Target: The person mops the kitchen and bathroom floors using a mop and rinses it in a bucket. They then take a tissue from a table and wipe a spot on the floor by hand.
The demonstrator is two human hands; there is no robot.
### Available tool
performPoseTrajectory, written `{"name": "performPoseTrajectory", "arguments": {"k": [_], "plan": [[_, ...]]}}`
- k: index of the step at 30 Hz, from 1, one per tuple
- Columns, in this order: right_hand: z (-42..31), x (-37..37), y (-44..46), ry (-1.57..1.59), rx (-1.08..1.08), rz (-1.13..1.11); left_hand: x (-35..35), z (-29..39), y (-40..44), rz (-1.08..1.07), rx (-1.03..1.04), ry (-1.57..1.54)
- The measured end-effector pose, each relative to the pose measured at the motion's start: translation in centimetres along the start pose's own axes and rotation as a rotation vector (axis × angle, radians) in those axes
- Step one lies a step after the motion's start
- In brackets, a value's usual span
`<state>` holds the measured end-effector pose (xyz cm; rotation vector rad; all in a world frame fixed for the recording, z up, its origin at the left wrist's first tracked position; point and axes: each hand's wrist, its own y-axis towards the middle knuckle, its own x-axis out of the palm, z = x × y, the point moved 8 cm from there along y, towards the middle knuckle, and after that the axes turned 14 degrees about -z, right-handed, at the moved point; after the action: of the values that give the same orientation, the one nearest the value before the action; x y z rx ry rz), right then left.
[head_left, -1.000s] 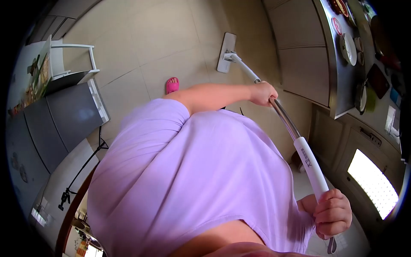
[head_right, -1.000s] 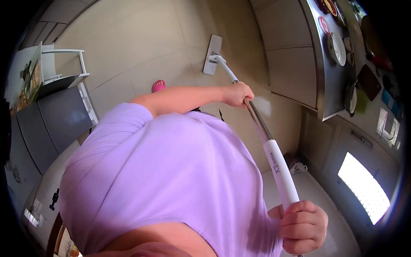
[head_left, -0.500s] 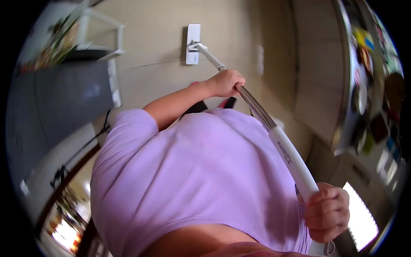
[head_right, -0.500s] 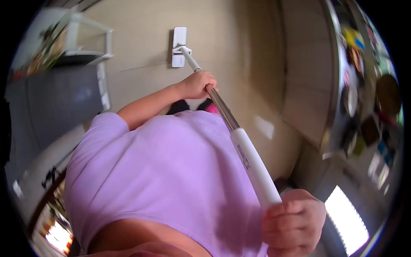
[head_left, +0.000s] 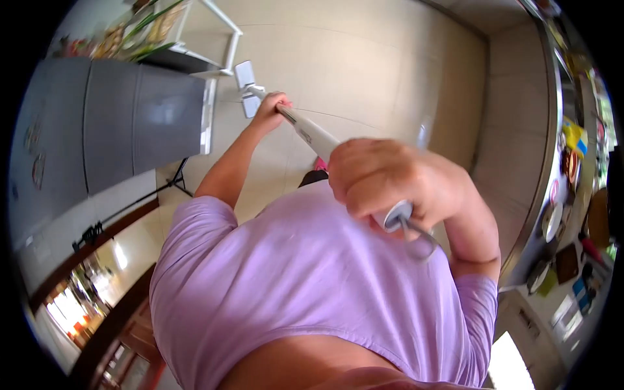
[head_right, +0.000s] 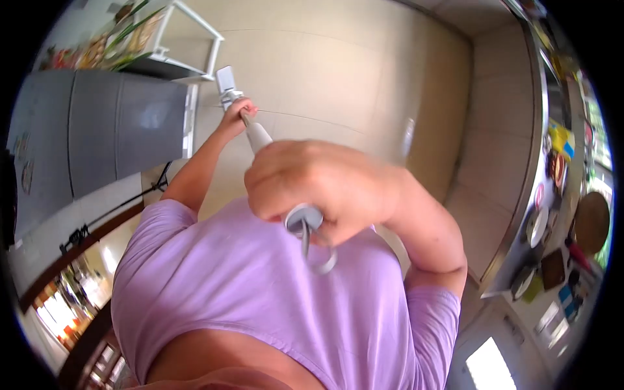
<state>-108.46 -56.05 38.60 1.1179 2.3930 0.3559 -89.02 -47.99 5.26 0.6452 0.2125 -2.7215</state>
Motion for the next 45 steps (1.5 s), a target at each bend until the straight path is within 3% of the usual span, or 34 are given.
{"name": "performPoseTrajectory", "arguments": {"k": [6, 8, 10, 12, 15, 18, 24, 27, 31, 36, 39, 45], "plan": [[-0.3, -2.1, -5.1, -0.023, 0.118, 0.223, 3.2, 0.8, 6.2, -0.090, 0.038, 0.063], [-1.5, -2.3, -7.0, -0.067, 0.143, 0.315, 5.3, 2.5, 9.0, -0.152, 0.175, 0.077], [-2.6, -2.1, -9.3, -0.121, 0.199, 0.415, 8.6, 3.0, 12.1, -0.227, 0.198, 0.041], [-4.0, -1.1, -12.0, -0.174, 0.256, 0.500, 12.5, 6.0, 14.7, -0.344, 0.370, 0.146], [-6.3, 0.9, -16.9, -0.298, 0.403, 0.838, 18.5, 10.1, 17.2, -0.438, 0.490, 0.136], [-9.3, 3.4, -20.4, -0.358, 0.532, 0.967, 25.9, 12.8, 19.0, -0.559, 0.598, 0.198], [-15.2, 9.8, -26.2, -0.467, 0.676, 1.227, 40.7, 21.0, 18.2, -0.772, 0.827, 0.137], [-18.9, 13.7, -29.8, -0.582, 0.732, 1.476, 48.8, 25.0, 16.4, -0.938, 0.820, 0.205], [-22.9, 18.0, -31.8, -0.704, 0.806, 1.768, 56.6, 29.2, 12.2, -0.974, 0.905, 0.210], [-26.9, 22.0, -30.4, -0.788, 0.877, 1.896, 61.1, 32.9, 4.6, -1.234, 0.873, 0.262], [-29.4, 22.8, -28.4, -0.769, 0.858, 1.717, 60.7, 34.5, -0.1, -1.360, 0.875, 0.216], [-31.8, 25.5, -25.3, -0.725, 0.838, 1.686, 59.3, 34.5, -6.5, -1.541, 0.832, 0.276]]}}
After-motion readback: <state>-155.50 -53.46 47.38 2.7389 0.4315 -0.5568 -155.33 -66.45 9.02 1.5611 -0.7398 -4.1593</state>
